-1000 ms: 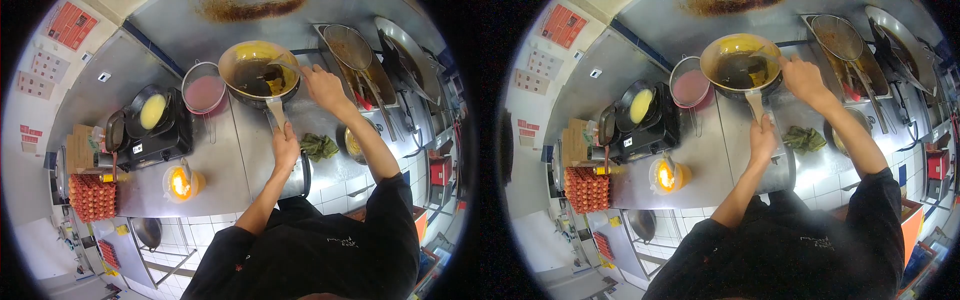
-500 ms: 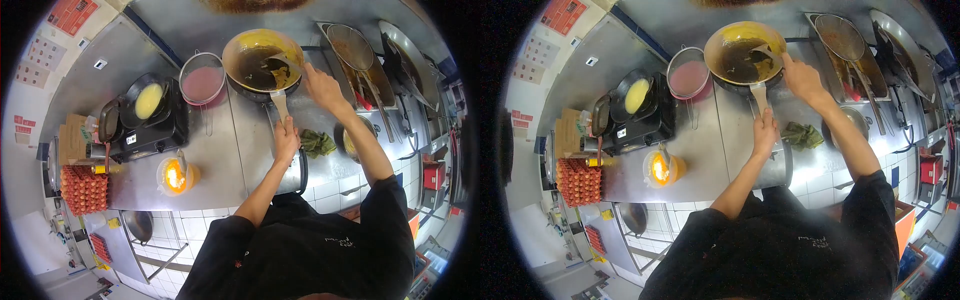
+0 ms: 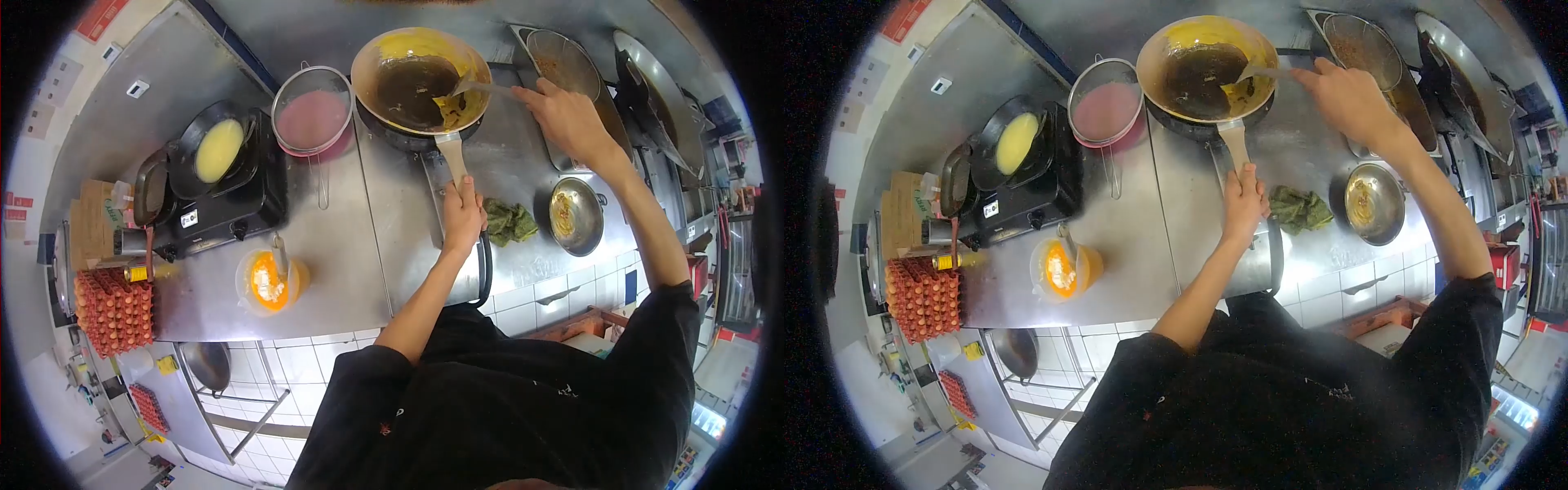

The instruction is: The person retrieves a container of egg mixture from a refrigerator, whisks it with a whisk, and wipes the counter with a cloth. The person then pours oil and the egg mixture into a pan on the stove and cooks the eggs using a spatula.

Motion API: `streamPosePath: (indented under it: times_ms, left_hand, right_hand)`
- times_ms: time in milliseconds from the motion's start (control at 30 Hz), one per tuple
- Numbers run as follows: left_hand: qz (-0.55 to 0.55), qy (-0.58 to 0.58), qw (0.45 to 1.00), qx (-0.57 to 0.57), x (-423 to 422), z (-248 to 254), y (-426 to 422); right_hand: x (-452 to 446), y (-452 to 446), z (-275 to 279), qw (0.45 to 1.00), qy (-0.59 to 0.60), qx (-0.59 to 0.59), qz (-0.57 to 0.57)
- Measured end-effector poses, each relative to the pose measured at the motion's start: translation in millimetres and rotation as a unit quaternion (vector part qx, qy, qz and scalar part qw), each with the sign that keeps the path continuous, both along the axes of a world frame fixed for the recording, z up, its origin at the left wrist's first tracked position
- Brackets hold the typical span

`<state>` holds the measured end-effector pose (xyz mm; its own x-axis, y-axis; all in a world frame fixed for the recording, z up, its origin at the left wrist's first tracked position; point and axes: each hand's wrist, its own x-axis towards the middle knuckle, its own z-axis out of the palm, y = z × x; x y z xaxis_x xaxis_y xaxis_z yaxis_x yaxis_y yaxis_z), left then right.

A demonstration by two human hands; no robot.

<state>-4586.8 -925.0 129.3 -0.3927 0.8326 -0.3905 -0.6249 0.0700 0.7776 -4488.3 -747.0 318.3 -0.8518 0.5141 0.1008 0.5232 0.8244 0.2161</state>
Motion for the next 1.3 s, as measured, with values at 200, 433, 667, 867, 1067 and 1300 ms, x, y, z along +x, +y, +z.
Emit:
streamPosePath:
  times_ms: [200,433,667,867,1067,1300]
  left_hand:
    - [0.0,-0.009,1.0,0.002,-0.1,0.0,1.1]
    - [0.001,-0.009,1.0,-0.004,-0.3,0.5,0.6]
    - [-0.014,-0.014,1.0,-0.021,-1.7,7.6,-1.5]
    - [-0.014,-0.017,0.999,-0.027,-1.4,9.2,-1.6]
    - [-0.015,-0.017,1.0,-0.007,-3.2,8.8,-1.6]
    - [-0.013,-0.008,1.0,-0.01,-3.8,8.6,-1.9]
  right_hand:
    - [-0.4,-5.3,9.1,0.999,-0.026,-0.006,0.027]
    - [-0.2,-10.1,20.8,0.998,-0.039,-0.037,0.027]
    - [-0.6,-8.7,29.9,0.996,-0.067,-0.05,0.033]
    - [-16.4,3.6,58.0,0.992,-0.097,-0.052,0.067]
    - [-46.1,19.1,89.4,0.979,-0.15,-0.025,0.133]
    - [-83.5,24.7,132.9,0.959,-0.222,-0.096,0.145]
